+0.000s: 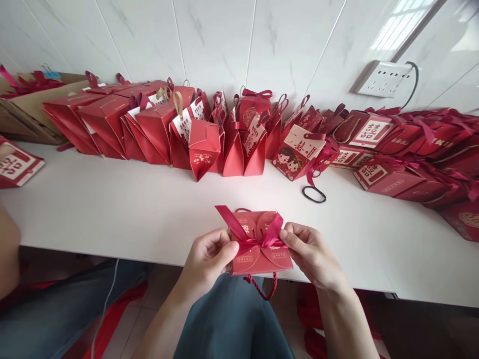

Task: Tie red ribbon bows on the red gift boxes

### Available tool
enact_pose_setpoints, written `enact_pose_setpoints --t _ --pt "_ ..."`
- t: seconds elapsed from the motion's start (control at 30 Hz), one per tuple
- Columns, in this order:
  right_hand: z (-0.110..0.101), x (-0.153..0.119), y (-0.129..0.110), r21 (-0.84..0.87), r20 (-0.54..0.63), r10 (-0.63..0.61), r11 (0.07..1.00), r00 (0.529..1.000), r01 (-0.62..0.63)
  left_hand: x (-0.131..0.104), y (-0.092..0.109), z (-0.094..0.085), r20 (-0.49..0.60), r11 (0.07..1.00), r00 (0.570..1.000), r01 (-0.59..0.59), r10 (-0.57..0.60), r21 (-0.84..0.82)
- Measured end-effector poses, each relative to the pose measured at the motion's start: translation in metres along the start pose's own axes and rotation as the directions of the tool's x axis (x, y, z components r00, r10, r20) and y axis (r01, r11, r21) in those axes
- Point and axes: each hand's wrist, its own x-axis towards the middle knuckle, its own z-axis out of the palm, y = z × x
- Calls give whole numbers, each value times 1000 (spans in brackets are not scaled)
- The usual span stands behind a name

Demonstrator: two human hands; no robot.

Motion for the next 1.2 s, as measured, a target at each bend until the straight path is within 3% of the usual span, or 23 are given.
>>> enact_pose_setpoints --t 0.37,0.5,0.63,0.7,0.8,0.83,0.87,0.97,1.0,1.03,1.13,1.2 --pt "-4 2 3 26 30 57 998 998 -58 4 -10 1 -2 999 999 -52 52 -10" --pt "-7 1 17 17 -85 -41 999 995 43 -3 -19 3 -115 995 990 -74 81 62" --pt "-9 8 33 27 -221 -196 978 955 207 -13 -34 5 -248 944 925 -233 289 232" --pt "-8 12 36 37 -182 -228 970 956 239 -15 -38 5 -230 893 897 -287 377 346" --pt "-3 8 35 -19 -59 -277 961 959 276 -9 -36 1 -158 850 899 -313 409 423" --pt "-3 2 33 -77 -57 -294 954 954 290 -5 -34 -1 -191 828 877 -315 440 463" --pt "-2 -6 32 -153 -75 -309 943 948 295 -1 -31 -5 -259 792 830 -307 494 528" --pt "-4 -36 28 -379 -107 -340 883 934 278 7 -23 -16 -473 677 574 -206 668 707" --pt "-6 -46 26 -410 -83 -348 866 934 286 7 -21 -19 -511 681 531 -185 676 709" --pt "-8 -53 25 -428 -78 -366 853 927 300 6 -20 -20 -533 707 536 -185 654 682" --pt "-13 -59 22 -489 -204 -436 821 876 294 -3 -17 -14 -536 792 642 -190 548 581" --pt "-13 -49 22 -526 -277 -457 808 845 265 -10 -15 -5 -524 792 664 -176 534 585"
